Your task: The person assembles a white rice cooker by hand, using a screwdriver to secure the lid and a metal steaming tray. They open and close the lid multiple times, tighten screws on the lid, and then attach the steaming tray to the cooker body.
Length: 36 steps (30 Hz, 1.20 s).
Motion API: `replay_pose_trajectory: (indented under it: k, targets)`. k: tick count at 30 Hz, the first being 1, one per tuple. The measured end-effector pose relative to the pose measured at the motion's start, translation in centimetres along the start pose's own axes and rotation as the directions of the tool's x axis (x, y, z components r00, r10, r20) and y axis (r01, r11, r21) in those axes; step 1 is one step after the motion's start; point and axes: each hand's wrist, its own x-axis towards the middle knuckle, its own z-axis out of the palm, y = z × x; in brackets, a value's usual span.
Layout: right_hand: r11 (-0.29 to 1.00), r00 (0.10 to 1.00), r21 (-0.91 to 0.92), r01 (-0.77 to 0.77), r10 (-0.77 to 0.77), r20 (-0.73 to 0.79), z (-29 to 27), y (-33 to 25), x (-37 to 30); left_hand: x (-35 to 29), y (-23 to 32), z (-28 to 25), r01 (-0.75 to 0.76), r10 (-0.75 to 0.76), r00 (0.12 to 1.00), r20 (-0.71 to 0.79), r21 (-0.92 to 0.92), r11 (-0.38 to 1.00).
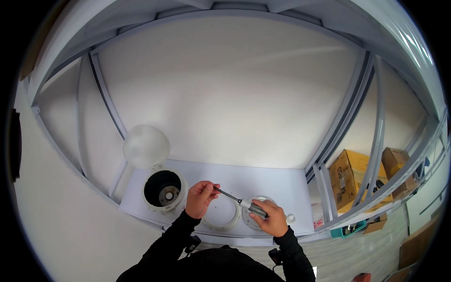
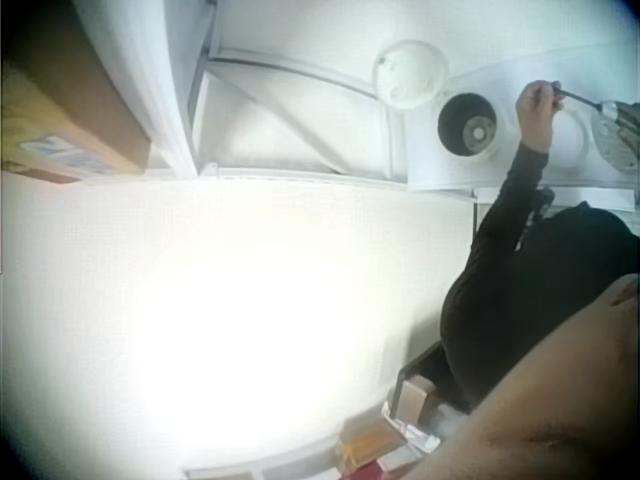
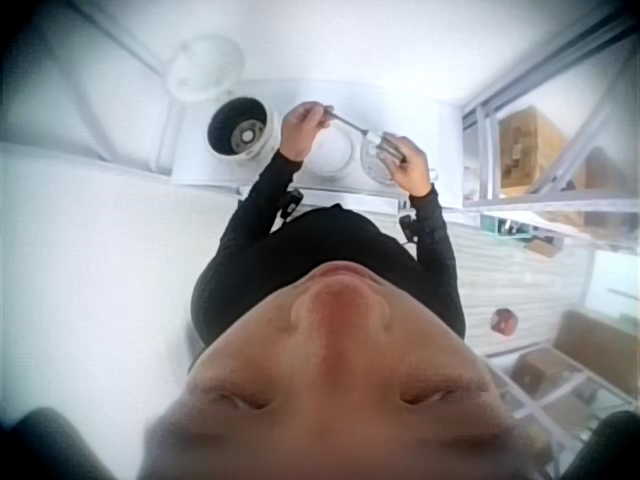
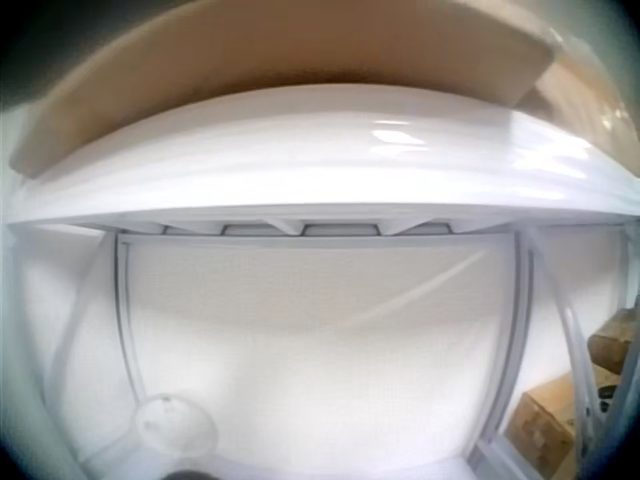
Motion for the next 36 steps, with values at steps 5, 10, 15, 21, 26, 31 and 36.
replay_pose_trajectory:
  k: [5, 10, 15, 21, 26, 31, 36]
  targets:
    - [0.996, 1.0, 0.089, 0.023, -0.021, -0.02, 0.7, -0.3, -0.1, 0.0, 0.0, 0.7, -0.031, 0.03, 0.999, -0.041, -0.027, 0.999]
    - [0.996, 0.995, -0.02, 0.089, -0.088, 0.055, 1.3, -3.3, 0.7, -0.1, 0.5, 0.8, -0.132, 0.121, 0.979, -0.166, -0.06, 0.989]
    - [0.978, 0.981, -0.078, 0.192, -0.188, 0.048, 3.0, -4.2, 2.2, -0.3, 2.2, 0.3, -0.135, 0.117, 0.957, -0.264, -0.049, 0.99]
    - [0.978, 0.98, -0.063, 0.2, -0.199, 0.031, 7.2, -5.9, 4.5, -1.0, 4.9, -2.7, -0.116, 0.101, 0.936, -0.337, -0.026, 0.993]
    - [0.985, 0.988, -0.073, 0.154, -0.152, 0.03, 12.0, -8.5, 7.3, -1.5, 7.4, -5.6, -0.007, 0.006, 0.956, -0.295, 0.0, 1.0]
    - [0.987, 0.993, -0.111, 0.117, -0.114, 0.039, 17.6, -10.3, 10.1, -1.1, 9.3, -10.6, 0.145, -0.13, 0.972, -0.197, 0.063, 0.987]
    - [0.986, 0.998, -0.166, -0.019, 0.028, 0.053, 22.9, -12.1, 12.1, 0.0, 12.3, -15.9, 0.237, -0.229, 0.968, -0.104, 0.071, 0.969]
